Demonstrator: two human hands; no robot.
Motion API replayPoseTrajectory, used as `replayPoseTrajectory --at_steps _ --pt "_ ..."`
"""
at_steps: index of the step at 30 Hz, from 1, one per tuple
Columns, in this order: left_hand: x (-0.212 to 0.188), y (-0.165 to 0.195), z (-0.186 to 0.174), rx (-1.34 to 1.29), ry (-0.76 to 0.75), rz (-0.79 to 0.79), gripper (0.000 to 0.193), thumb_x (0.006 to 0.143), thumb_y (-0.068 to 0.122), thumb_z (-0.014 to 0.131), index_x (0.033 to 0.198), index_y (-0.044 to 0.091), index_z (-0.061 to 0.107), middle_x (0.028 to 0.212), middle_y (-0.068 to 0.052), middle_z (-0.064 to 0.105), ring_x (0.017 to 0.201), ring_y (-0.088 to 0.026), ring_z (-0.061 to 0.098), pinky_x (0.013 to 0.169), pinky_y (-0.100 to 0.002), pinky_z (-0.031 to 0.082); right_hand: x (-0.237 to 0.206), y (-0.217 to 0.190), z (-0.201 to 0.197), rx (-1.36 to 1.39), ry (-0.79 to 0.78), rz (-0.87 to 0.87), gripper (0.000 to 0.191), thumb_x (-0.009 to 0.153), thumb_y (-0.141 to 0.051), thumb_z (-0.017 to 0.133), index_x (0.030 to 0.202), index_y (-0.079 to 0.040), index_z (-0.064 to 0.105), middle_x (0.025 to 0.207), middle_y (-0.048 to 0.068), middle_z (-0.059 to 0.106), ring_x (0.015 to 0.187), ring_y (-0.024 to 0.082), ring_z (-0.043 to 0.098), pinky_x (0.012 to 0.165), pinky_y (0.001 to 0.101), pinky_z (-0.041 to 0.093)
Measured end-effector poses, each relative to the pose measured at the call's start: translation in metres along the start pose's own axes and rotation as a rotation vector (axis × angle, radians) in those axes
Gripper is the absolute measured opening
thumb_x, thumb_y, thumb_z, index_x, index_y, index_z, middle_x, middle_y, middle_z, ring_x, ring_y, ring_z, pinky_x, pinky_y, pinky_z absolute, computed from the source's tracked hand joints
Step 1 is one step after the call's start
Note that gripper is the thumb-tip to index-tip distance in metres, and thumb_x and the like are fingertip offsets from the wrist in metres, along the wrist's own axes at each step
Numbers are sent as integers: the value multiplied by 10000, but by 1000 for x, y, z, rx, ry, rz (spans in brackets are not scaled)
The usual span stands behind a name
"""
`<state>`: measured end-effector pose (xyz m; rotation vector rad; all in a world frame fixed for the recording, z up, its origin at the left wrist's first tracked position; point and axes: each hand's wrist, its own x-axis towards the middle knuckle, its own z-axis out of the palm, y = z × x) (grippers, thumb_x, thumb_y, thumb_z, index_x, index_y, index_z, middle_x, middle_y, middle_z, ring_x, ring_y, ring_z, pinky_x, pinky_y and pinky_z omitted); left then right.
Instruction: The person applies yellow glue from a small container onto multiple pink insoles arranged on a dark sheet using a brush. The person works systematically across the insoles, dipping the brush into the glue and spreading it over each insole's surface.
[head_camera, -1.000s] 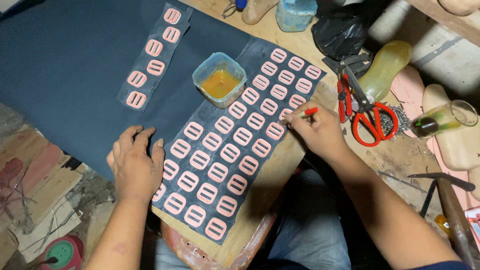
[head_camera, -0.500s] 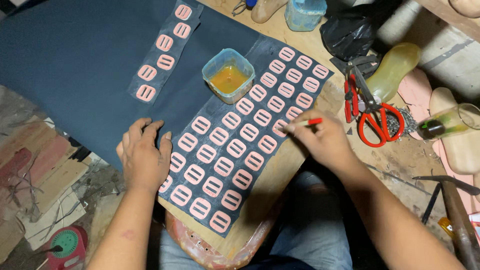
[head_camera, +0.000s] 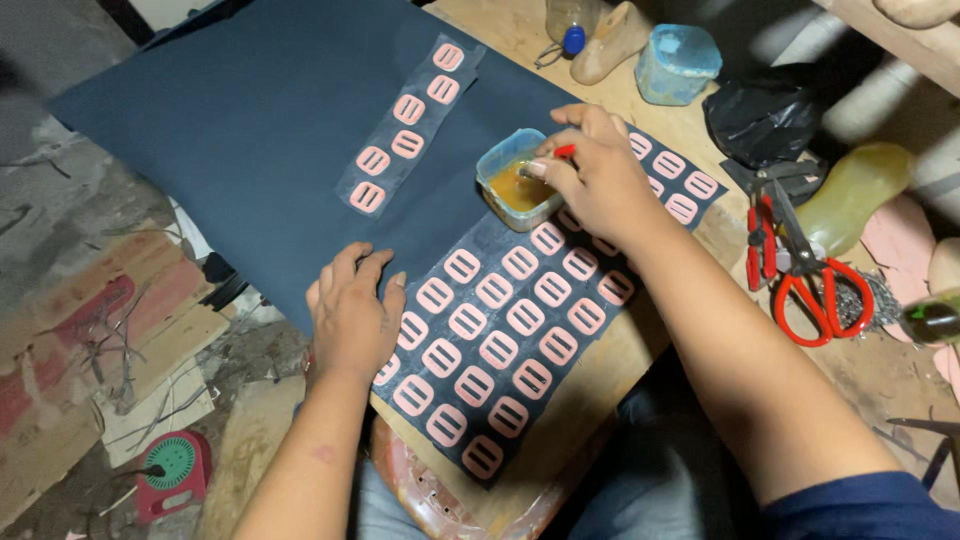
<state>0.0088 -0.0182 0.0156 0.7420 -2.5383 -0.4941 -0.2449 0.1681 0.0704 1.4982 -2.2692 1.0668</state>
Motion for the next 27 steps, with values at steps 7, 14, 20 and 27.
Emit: replayPoseTrajectory --at_steps 7,14,20,27 --pt "0 -13 0 -13 21 24 357 925 288 655 1232 115 711 1355 -99 590 1279 -302 520 1090 -462 344 14 -8 -9 76 128 -17 257 1094 -259 663 1078 -8 714 1401 173 617 1303 314 553 1135 414 426" --pt "-8 -13 0 -22 47 42 328 949 272 651 1226 109 716 1346 -99 603 1252 -306 539 1074 -469 362 -70 -17 -33 827 -84 840 366 1039 -358 537 1011 -13 657 875 115 733 682 196 717 586 327 589" --pt "-17 -23 2 -50 86 54 273 969 231 653 1206 116 726 1341 -99 602 1258 -303 542 1078 -466 369 -141 -60 7 1020 -78 821 156 964 -99 642 1088 -5 637 924 146 740 778 209 738 716 340 618" --pt "-31 -44 -3 -87 104 55 289 939 228 679 1197 104 725 1332 -96 602 1238 -301 544 1069 -463 377 -174 -134 56 1040 -203 799 162 985 -123 625 1080 6 650 913 84 740 789 185 730 721 323 619"
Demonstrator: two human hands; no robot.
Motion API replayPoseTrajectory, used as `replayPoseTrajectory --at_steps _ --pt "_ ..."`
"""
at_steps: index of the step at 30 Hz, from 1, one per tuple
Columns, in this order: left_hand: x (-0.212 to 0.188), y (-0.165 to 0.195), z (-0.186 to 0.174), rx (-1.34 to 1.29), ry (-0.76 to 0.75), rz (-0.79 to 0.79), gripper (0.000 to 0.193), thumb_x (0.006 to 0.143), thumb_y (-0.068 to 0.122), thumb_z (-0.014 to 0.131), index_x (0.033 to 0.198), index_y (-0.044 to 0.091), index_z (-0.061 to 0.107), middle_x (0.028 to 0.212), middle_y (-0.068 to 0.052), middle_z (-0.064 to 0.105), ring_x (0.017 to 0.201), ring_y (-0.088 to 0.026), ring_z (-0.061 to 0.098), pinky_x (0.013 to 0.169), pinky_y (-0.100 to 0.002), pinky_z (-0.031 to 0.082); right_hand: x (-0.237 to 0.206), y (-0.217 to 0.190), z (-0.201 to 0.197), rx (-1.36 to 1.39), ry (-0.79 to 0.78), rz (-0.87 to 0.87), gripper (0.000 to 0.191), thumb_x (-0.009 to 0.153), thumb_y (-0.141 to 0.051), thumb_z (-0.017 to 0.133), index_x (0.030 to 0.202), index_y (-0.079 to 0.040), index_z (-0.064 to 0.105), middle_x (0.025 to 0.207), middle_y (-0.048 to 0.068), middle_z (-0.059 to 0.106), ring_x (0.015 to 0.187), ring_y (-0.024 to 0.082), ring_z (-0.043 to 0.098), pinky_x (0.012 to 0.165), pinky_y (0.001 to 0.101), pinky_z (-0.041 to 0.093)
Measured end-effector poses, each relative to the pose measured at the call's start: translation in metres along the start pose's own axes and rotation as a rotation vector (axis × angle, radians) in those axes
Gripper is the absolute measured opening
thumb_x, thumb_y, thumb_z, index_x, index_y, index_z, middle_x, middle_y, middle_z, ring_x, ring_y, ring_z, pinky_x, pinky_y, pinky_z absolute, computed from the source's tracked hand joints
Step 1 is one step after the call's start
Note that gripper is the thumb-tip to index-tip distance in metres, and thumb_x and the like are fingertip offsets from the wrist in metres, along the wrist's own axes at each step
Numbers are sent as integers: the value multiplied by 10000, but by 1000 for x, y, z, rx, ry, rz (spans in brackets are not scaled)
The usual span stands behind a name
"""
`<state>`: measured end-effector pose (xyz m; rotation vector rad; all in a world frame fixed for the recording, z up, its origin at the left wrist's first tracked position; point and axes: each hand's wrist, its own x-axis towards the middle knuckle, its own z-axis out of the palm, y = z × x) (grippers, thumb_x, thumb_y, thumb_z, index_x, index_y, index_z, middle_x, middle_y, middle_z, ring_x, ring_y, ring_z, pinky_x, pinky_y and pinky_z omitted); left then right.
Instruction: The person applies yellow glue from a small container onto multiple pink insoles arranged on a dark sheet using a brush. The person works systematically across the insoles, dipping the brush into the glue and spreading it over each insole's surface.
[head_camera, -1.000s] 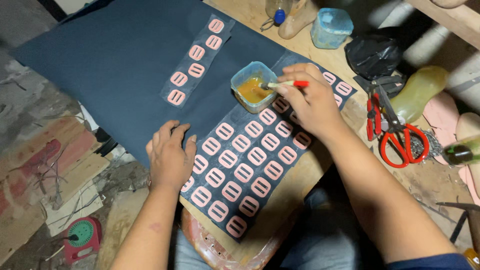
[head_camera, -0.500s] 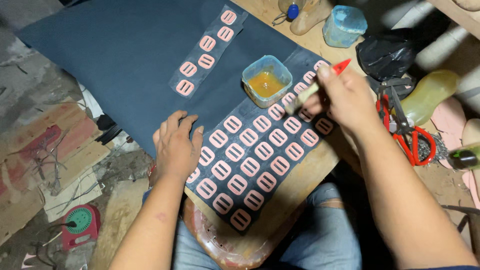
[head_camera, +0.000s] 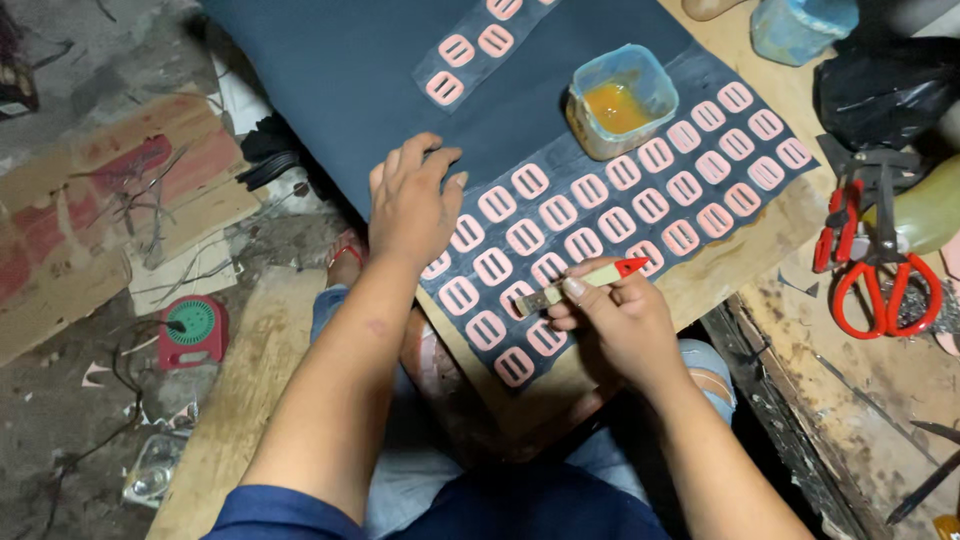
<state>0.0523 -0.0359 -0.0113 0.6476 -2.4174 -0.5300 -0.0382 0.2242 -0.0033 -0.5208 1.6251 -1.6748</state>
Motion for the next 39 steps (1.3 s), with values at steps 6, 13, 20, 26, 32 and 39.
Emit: replayPoseTrajectory --at_steps 6,13,20,26,32,39 --pt "-10 -12 -10 -43 37 -3 340 926 239 697 1223 72 696 1332 -88 603 1240 -285 549 1074 -451 380 -30 19 52 -364 -4 -165 178 954 -131 736 1069 0 704 885 61 720 774 99 611 689 261 495" --pt "-14 -24 -17 -54 20 -31 321 920 250 697 1188 74 695 1316 -69 601 1229 -268 554 1061 -444 383 -27 15 81 -584 119 -305 182 950 -146 710 1069 -16 667 861 39 756 721 79 669 654 248 536" --pt "-18 -31 -20 -72 26 -37 327 911 258 712 1189 89 685 1298 -55 603 1233 -262 551 1075 -440 383 -27 1 95 -668 -102 -416 135 966 -149 696 1025 -28 685 881 60 767 781 135 732 706 277 563" --pt "-19 -39 -18 -149 22 -86 391 887 215 735 1234 78 617 1304 -59 603 1241 -265 550 1104 -442 364 -20 -10 100 -954 -128 -440 180 918 -209 731 974 -44 688 811 143 728 745 295 719 661 359 541" --pt "-17 -47 -20 -246 77 -71 363 836 58 704 1190 68 623 1392 -100 584 1288 -321 538 1101 -452 381 -19 -12 106 -958 -154 -499 190 916 -209 741 977 -39 683 829 162 717 739 318 702 630 379 530" --pt "-16 -51 -24 -431 230 -61 370 827 -6 646 1195 24 612 1403 -175 589 1311 -372 561 1128 -424 435 -32 -19 95 -761 -226 -357 110 926 -127 704 988 -43 739 1025 105 766 803 225 770 685 312 593"
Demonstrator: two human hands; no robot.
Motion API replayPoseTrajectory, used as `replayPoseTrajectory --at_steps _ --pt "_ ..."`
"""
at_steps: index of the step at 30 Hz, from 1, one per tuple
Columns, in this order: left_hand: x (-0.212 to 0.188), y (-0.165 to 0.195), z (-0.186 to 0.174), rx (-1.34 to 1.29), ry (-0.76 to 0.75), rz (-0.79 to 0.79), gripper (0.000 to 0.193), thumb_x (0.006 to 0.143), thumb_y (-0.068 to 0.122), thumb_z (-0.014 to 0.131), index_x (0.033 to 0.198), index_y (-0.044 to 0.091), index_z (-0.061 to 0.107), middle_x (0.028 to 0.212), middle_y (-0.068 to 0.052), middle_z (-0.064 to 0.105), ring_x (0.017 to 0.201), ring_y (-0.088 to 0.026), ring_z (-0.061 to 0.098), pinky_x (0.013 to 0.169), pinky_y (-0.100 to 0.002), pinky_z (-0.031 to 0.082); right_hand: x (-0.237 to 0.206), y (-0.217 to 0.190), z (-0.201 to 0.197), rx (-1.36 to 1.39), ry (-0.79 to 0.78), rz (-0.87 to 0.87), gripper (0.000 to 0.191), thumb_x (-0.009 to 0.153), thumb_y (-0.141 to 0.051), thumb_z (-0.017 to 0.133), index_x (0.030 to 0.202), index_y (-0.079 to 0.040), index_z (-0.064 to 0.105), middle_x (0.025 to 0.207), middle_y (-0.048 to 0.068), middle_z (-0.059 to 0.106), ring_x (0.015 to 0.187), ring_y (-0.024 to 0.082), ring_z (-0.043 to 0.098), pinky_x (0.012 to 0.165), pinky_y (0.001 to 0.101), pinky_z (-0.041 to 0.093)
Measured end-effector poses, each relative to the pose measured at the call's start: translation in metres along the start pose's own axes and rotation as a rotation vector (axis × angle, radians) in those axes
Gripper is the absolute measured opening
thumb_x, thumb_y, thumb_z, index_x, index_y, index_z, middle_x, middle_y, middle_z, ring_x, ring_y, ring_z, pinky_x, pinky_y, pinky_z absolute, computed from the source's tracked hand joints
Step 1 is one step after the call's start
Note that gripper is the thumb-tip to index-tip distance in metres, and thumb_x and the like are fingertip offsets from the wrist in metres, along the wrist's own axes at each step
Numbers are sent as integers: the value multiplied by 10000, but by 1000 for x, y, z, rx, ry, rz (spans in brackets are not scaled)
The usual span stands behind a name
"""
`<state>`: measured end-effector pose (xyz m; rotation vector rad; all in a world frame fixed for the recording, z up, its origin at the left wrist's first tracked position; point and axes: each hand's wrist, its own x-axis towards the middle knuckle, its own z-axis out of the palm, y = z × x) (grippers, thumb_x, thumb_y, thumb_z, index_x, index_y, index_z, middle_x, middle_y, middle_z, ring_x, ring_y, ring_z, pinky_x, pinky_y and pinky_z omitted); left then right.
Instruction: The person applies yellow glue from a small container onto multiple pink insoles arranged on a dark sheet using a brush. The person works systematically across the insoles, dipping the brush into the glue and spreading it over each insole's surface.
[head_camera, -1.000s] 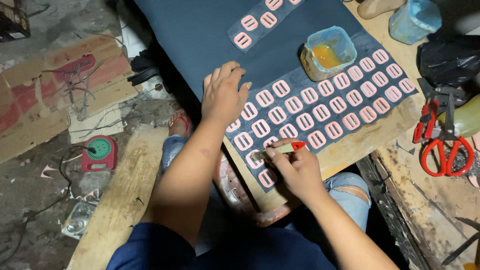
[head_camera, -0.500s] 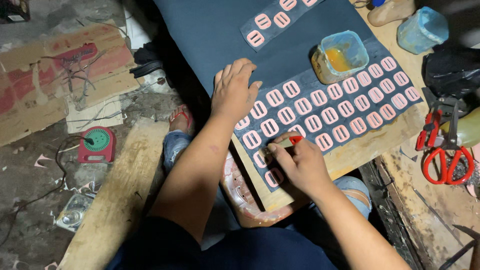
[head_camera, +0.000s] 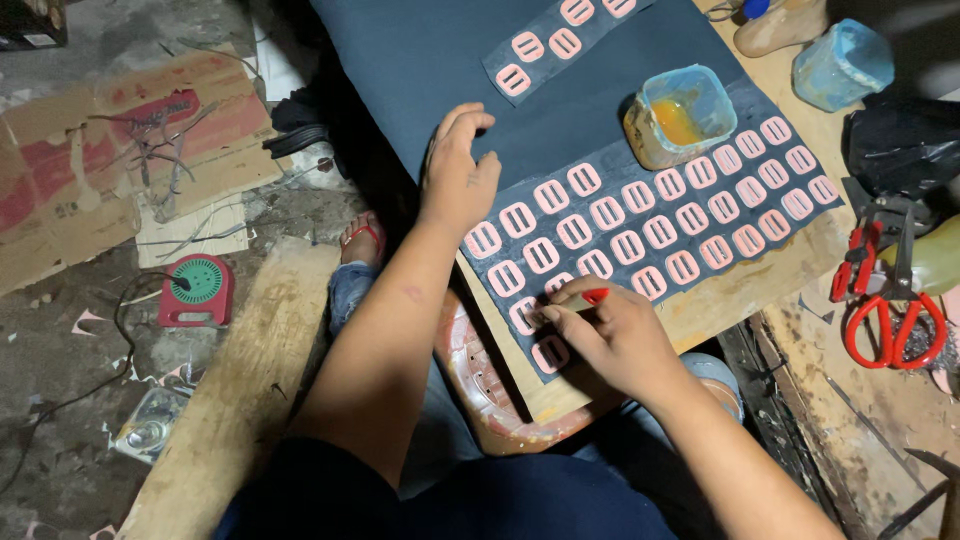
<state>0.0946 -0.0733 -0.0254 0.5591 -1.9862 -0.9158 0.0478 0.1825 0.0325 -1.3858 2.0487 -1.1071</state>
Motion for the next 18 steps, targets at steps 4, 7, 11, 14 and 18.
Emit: replayPoseTrajectory --at_steps 4,7,11,14,18 --pt "3 -1 -3 -121 67 -31 349 884 17 649 1230 11 610 1407 -181 593 1336 -348 569 1144 -403 447 -6 -2 7 -3 18 -287 158 888 -62 703 1031 -11 658 1108 132 727 1012 279 738 870 348 561" --pt "6 -1 -5 -142 56 -63 331 889 26 656 1218 13 620 1404 -175 604 1341 -337 572 1148 -401 444 -1 -1 11 -3 -33 -178 168 853 -67 681 1015 -25 670 1079 119 738 970 260 743 844 336 569" --pt "10 -2 -10 -263 30 -180 368 852 -3 615 1219 25 631 1434 -163 596 1356 -326 568 1143 -396 443 14 1 5 -74 -77 -43 159 853 -133 694 986 -46 692 954 101 740 867 254 747 773 333 571" --pt "9 -3 -17 -293 -50 -122 450 793 -66 561 1230 18 625 1461 -166 564 1386 -335 546 1164 -399 432 25 2 -1 -92 -131 -47 167 859 -167 712 977 -51 694 931 103 746 853 264 748 754 341 568" --pt "9 -4 -24 -44 -194 -39 473 742 -94 553 1197 13 626 1500 -180 525 1378 -357 524 1125 -389 446 23 4 -10 -237 -102 -20 136 882 -180 701 950 -63 712 917 111 746 829 275 731 742 348 561"
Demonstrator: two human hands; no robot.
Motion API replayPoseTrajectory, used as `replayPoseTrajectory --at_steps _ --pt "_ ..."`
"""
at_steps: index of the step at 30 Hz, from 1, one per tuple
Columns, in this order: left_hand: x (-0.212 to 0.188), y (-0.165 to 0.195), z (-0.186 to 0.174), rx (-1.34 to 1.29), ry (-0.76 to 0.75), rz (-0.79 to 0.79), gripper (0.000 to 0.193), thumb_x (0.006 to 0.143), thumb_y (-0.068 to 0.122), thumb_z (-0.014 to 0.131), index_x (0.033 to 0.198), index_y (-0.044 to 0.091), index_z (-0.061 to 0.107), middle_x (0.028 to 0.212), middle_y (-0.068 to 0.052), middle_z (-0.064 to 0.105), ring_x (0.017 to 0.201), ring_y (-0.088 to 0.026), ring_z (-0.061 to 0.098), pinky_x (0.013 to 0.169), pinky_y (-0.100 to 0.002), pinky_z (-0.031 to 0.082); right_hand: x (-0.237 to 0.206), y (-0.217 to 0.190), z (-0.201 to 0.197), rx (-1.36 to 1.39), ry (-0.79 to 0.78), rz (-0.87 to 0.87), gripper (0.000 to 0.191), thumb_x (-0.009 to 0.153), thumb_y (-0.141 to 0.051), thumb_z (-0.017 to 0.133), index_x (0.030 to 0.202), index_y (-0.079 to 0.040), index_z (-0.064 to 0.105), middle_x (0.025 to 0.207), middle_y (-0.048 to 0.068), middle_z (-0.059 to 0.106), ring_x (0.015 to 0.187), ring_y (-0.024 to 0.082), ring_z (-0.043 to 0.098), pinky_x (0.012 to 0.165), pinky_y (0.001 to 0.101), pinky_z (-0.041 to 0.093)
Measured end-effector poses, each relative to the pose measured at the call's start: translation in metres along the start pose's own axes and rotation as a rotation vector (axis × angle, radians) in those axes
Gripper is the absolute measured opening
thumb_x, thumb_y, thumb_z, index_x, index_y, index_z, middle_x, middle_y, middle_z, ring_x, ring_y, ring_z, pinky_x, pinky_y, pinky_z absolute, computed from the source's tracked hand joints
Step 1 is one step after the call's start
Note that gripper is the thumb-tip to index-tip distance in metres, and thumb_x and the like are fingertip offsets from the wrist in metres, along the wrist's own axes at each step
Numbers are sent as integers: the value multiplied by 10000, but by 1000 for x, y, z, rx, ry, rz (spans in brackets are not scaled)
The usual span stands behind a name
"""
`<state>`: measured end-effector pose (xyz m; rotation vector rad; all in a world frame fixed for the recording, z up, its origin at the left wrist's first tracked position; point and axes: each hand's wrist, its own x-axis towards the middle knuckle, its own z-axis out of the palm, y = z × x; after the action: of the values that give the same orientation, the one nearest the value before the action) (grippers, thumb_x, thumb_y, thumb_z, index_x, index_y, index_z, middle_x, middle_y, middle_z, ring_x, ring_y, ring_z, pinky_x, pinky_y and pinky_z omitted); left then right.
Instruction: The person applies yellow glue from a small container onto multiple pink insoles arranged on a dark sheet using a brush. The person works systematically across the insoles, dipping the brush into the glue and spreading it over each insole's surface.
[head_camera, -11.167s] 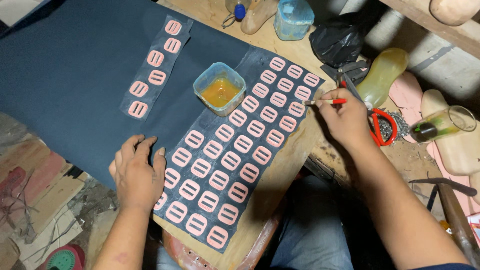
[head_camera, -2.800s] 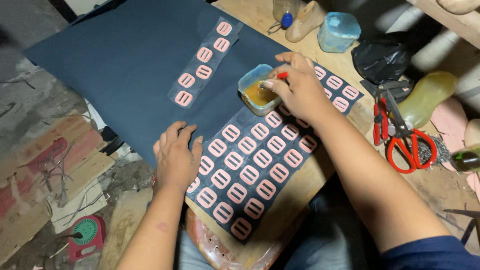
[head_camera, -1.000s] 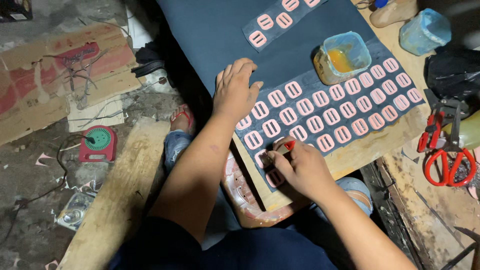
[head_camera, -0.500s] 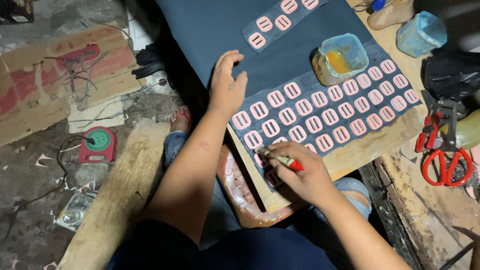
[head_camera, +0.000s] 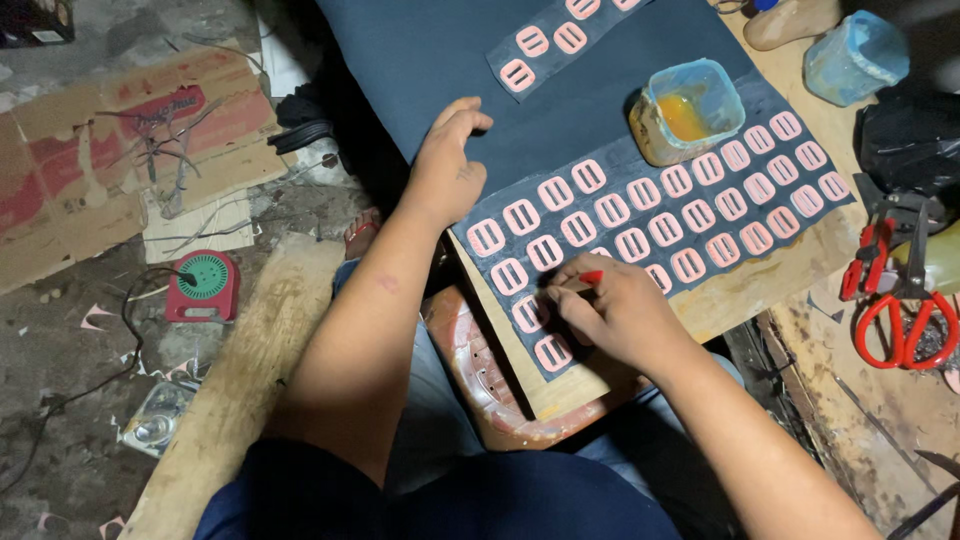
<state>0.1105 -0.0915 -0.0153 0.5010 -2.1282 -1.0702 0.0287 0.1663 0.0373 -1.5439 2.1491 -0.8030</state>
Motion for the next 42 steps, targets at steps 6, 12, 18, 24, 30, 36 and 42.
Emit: replayPoseTrajectory --at_steps 6,12,18,24,30,36,42 --pt "4 -6 -1 111 -96 8 372 773 -57 587 1132 23 649 1473 -152 563 1342 -359 555 1110 -388 467 -18 3 -9 86 -46 219 138 893 -188 676 957 -72 716 882 83 771 803 245 774 744 336 581" --pt "2 -7 6 182 -69 4 345 770 -33 589 1099 30 674 1460 -143 563 1335 -372 527 1109 -423 434 -18 -14 7 45 23 -258 257 807 -62 730 1055 -48 666 1179 119 715 1103 308 696 924 368 550" --pt "1 -10 10 212 -46 26 341 767 -25 589 1094 27 674 1449 -151 567 1331 -382 529 1112 -435 431 -25 -22 15 -1 -78 -404 296 810 -71 667 1096 4 658 1245 150 678 1167 334 653 964 384 524" --pt "0 -13 11 210 -54 30 344 766 -31 572 1092 13 672 1447 -158 568 1324 -385 535 1113 -431 439 -43 -34 25 -211 -119 -474 262 815 -109 625 1038 25 652 1265 165 642 1184 354 611 961 408 516" --pt "-1 -11 14 246 -43 13 332 769 -36 567 1079 11 678 1418 -145 585 1301 -358 543 1092 -429 439 -52 -33 32 -119 -35 -462 270 840 -93 616 1079 24 658 1239 168 644 1160 346 636 946 393 533" --pt "-2 -15 13 278 -41 73 308 800 -25 562 1080 -4 690 1414 -137 587 1274 -331 564 1109 -432 443 -51 -25 25 -71 -45 -277 303 717 -51 724 1008 0 658 1119 134 673 1046 331 667 845 393 554" --pt "-4 -15 16 293 -30 82 315 803 -25 554 1076 -7 710 1408 -141 588 1277 -335 559 1101 -435 433 -43 -16 17 -8 -26 -327 351 741 -18 726 1088 -37 678 1187 132 688 1049 328 693 841 379 570"
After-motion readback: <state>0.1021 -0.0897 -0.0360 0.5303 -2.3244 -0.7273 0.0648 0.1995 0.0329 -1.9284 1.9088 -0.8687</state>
